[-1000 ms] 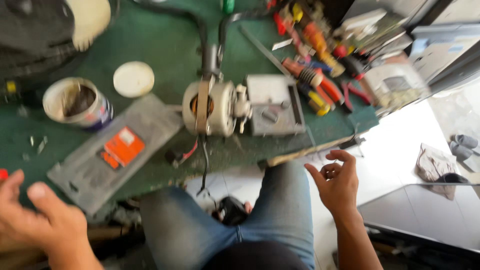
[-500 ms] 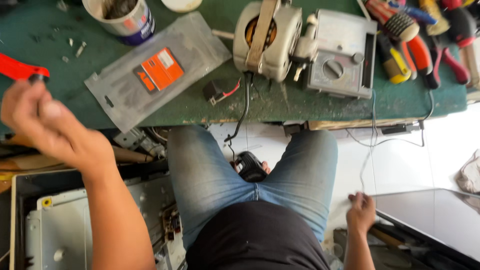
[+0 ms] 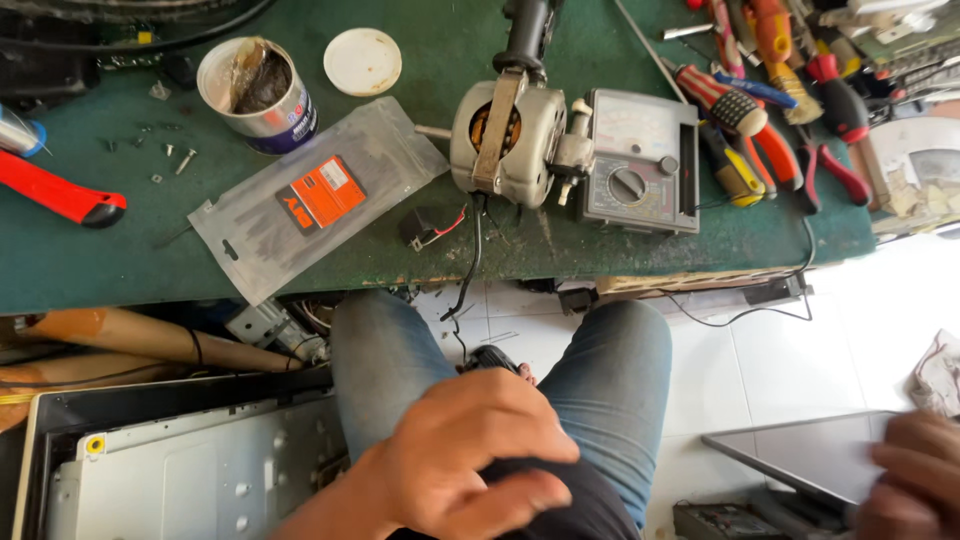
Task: The person works on a disassembled electric motor placed on a cluttered workbench. They use a multimeter to test electrical connections on the motor's wiring and then use a soldering iron to work on the wires.
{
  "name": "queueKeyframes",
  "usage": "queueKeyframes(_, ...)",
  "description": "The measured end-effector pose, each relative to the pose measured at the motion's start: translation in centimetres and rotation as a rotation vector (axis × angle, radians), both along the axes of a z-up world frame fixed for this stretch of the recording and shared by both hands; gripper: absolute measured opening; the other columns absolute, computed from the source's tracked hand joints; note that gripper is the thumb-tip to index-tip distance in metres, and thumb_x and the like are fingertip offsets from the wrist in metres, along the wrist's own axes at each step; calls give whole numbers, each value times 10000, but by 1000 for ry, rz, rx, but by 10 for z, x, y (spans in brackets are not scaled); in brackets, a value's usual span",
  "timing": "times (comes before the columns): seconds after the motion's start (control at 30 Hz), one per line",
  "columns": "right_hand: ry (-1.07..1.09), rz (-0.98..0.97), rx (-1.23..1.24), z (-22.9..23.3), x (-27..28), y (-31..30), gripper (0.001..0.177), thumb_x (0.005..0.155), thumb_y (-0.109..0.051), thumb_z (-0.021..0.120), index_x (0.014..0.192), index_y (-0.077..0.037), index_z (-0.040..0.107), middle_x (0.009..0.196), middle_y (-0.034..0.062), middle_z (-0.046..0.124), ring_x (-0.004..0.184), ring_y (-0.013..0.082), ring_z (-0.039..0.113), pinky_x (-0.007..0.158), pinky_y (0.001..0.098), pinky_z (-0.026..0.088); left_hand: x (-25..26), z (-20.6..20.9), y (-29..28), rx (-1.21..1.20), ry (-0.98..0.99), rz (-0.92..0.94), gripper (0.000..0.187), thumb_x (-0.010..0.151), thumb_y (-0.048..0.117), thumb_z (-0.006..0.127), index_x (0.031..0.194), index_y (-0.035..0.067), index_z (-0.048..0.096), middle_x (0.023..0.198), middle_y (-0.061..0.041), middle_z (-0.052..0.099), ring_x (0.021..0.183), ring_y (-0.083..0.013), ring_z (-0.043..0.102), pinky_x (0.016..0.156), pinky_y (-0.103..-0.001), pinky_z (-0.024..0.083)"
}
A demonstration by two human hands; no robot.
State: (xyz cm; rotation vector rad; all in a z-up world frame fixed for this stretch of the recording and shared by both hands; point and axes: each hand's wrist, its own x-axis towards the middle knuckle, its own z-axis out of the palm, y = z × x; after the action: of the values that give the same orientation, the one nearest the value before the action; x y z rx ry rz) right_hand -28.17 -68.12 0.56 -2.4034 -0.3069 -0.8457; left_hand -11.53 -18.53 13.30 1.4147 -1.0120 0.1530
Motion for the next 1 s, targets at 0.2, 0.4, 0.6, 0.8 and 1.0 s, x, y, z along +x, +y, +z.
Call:
queueKeyframes(0.2,437,663,-87,122,112,235,213,1015,-384,727,936,-190,757,739,-27,728,637,194,658,568,337,529,-20,-18,-11,-55,41,70,304,1104,343,617,1096,52,703,1001,-128,721,877,-255,718,1112,-439,572)
queueKeyframes(0.4,627,421,69,77,116,297,179,1033,-335,687,937,-185,670,714,9,679,566,241,659,590,368,527,-36,-34,15,463,665,77,1031,746,857,692,1468,141,522,1423,-13,637,1304,-128,672,1115,-313,474)
queueKeyframes(0.6,420,377,-36,55,124,279,295,985,-278,735,1225,-117,679,1150,24,827,770,202,784,751,358,616,-33,-91,24,483,411,127,338,1091,231,468,1283,115,721,852,14,716,775,-191,702,773,-344,549)
queueKeyframes(0.8,425,189,-50,17,120,231,228,1014,-125,637,1223,-101,725,1096,16,782,1029,254,705,968,383,541,-18,-97,34,386,159,-10,234,1081,130,609,1256,57,748,904,-81,694,805,-275,632,826,-405,504)
queueKeyframes(1.0,33,13,240,-7,107,210,43,1085,92,597,1094,106,637,1034,245,713,1033,373,702,1000,456,604,-13,-129,12,665,-44,72,119,1048,196,688,1134,151,758,825,-39,686,815,-273,589,857,-438,390)
